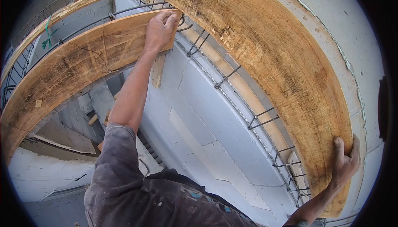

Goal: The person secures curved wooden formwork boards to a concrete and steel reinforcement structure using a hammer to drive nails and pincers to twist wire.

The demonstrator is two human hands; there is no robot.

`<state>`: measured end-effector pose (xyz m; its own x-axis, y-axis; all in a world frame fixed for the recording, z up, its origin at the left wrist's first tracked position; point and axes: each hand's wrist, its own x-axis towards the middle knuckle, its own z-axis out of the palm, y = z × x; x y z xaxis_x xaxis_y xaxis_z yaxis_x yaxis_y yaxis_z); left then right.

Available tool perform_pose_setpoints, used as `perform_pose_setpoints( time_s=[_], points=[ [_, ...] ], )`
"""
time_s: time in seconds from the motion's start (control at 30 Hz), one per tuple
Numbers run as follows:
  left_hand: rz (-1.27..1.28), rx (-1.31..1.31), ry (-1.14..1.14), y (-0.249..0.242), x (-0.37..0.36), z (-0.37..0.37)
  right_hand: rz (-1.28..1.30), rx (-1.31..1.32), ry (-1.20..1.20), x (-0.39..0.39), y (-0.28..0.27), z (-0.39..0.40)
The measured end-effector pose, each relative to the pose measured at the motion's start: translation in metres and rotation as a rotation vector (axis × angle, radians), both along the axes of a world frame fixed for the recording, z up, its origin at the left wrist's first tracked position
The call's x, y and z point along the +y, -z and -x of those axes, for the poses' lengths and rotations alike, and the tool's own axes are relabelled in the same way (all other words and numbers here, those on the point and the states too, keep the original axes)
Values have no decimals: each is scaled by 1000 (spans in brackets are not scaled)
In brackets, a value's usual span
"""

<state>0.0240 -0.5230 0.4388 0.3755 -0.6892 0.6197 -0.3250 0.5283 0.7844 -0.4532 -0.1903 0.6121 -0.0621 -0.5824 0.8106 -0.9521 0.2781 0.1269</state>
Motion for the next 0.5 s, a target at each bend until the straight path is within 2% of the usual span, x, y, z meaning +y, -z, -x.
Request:
perform_pose_setpoints(
  time_s=[0.23,0.33,0.43,0.5],
  points=[
    [8,-57,10,2,4,3,-1,3,-51,3,2,-7],
    [-17,-183,-56,-11,12,3,8,30,-65,4,0,-11],
    [106,-383,-163,-35,18,-8,36,97,-90,5,2,-4],
    [311,-708,-460,-51,25,-18,24,113,-94,6,1,-3]
  ],
)
